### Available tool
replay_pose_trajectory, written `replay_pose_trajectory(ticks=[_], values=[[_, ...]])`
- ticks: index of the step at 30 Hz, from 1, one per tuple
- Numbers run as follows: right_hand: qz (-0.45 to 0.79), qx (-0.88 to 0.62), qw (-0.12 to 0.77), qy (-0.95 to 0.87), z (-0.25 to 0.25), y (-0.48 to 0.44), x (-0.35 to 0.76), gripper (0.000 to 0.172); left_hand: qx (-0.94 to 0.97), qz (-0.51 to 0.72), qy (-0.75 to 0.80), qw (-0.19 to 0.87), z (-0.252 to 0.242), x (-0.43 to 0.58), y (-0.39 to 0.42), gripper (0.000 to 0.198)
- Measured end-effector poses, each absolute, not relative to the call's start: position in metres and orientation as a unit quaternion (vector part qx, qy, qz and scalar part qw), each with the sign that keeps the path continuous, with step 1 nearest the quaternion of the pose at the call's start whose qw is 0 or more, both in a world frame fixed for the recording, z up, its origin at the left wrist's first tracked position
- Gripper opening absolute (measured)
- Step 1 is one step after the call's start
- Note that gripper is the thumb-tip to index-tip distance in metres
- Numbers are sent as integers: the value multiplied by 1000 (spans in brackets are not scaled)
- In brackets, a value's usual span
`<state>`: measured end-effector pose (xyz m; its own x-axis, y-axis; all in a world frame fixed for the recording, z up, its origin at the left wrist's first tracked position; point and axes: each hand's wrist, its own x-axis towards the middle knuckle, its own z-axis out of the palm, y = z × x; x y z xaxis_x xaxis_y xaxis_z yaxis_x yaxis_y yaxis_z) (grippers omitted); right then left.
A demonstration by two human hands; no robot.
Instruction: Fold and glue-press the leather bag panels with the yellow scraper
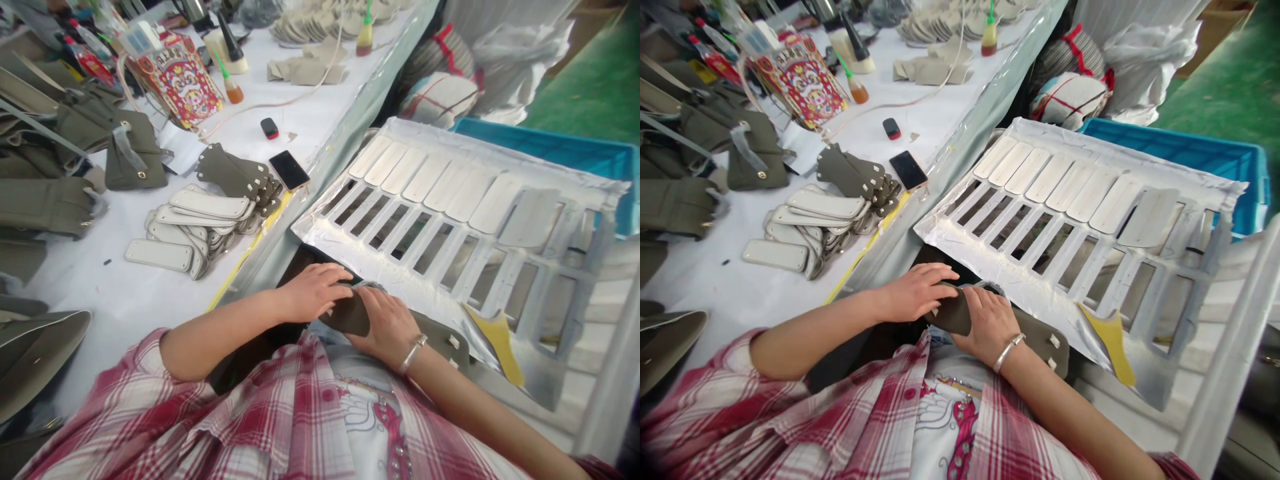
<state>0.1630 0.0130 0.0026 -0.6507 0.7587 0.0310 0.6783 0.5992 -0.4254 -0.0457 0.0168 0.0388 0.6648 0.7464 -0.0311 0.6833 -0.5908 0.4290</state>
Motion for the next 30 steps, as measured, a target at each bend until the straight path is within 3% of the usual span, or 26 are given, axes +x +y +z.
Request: replay_pose_trajectory(ticks=[2,5,14,20,30], values=[[192,-407,99,-887,2,12,162,65,926,37,344,149,43,-39,13,20],[192,-405,86,-890,2,11,166,71,955,-15,273,113,45,-33,7,22],[152,-396,65,-903,-1,6,254,83,954,-5,271,130,41,-23,1,20],[179,-407,69,-893,1,6,263,80,925,85,327,173,9,-5,12,53],[194,-435,104,-873,1,5,261,67,902,99,361,214,4,1,14,44]])
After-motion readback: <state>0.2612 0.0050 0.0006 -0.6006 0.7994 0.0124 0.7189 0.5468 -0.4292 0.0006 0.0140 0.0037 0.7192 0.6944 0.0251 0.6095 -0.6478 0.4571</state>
